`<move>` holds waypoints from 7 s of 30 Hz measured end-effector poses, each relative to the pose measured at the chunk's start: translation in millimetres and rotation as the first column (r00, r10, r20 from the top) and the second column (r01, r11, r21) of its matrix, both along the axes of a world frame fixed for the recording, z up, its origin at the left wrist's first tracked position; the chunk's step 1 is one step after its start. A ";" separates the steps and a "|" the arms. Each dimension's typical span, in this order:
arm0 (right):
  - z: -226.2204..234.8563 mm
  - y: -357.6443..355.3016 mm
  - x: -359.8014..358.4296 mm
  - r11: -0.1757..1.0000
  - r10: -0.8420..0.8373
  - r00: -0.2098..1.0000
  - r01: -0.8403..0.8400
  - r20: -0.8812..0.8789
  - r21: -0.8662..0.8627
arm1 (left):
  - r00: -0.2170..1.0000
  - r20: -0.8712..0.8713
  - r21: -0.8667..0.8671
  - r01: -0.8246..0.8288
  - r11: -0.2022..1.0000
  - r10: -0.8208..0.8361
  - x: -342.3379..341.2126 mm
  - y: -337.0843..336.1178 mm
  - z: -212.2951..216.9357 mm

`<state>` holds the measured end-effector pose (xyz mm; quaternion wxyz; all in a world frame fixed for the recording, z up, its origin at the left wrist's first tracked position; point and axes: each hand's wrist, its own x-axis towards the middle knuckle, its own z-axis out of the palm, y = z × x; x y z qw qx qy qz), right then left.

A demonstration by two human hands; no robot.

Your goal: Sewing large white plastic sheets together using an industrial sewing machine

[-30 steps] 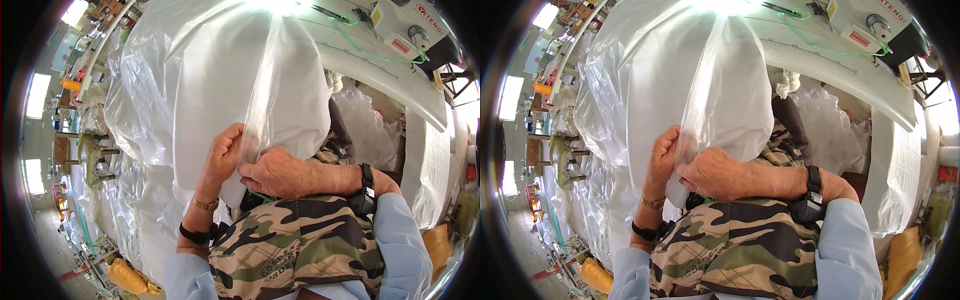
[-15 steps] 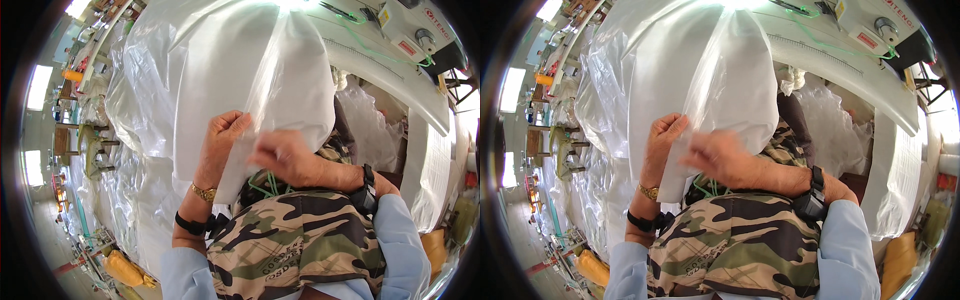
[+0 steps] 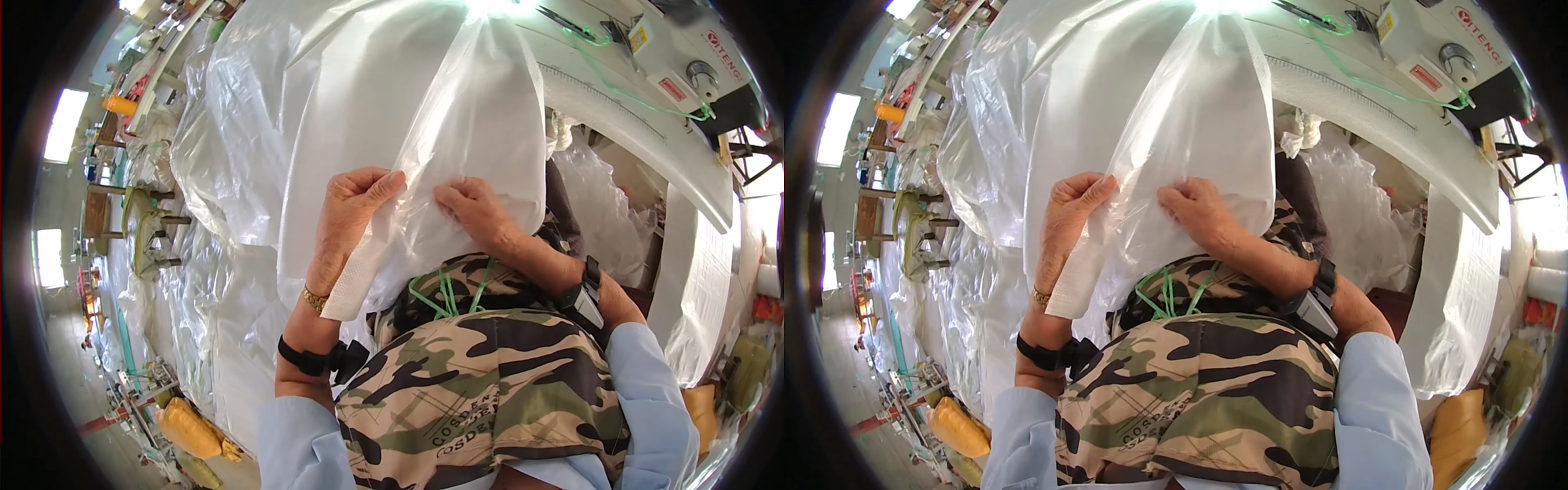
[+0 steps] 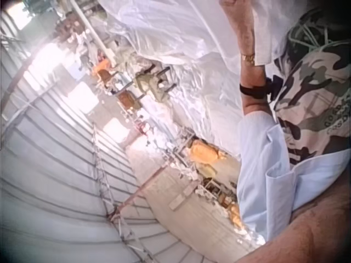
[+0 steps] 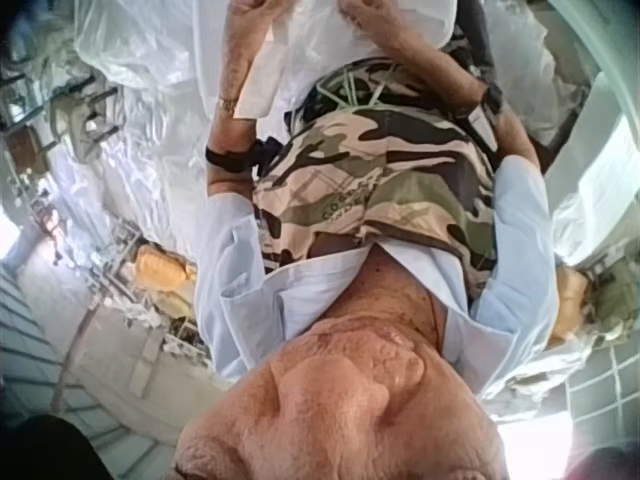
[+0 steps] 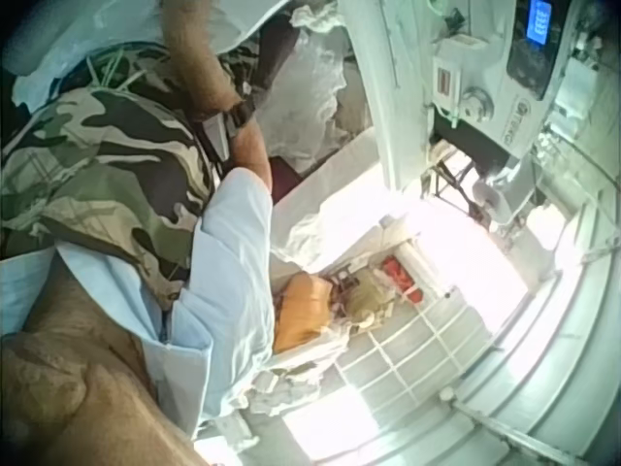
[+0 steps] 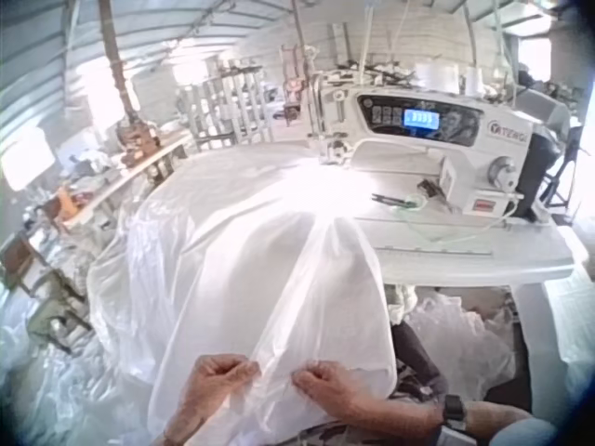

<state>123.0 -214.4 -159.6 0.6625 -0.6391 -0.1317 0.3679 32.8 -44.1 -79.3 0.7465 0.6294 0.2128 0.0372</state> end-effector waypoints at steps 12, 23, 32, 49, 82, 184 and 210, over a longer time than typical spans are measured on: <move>47.0 12.7 22.3 0.935 0.335 0.365 -0.013 0.868 -0.355 | 0.992 0.090 -0.002 0.089 0.996 -0.088 6.7 2.0 13.3; 9.1 -95.8 22.5 0.809 -0.279 0.714 0.535 0.642 -0.243 | 0.955 0.114 0.156 0.254 0.955 -0.272 11.4 -13.1 15.8; 84.4 -59.5 -5.0 0.965 0.086 0.428 0.189 0.900 -0.182 | 0.932 0.123 0.336 0.284 0.898 -0.341 20.6 -28.8 26.7; 87.6 -34.8 -25.9 0.982 0.171 0.309 -0.134 0.936 -0.135 | 0.904 0.122 0.744 0.190 0.640 -0.410 19.7 -30.6 36.0; -12.8 126.0 62.4 0.851 -0.181 0.073 -0.488 0.981 0.193 | 0.773 -0.319 0.943 0.199 -0.268 -0.549 22.6 -2.4 69.5; 83.0 27.0 250.6 0.799 0.402 0.214 0.393 0.890 -0.455 | 0.948 -0.105 0.992 0.079 -0.096 -0.299 276.0 -6.2 43.5; 10.4 51.7 31.1 0.666 0.718 -0.065 -0.224 0.692 -0.712 | 0.945 0.307 0.708 -0.149 0.691 -0.111 191.5 124.4 -4.3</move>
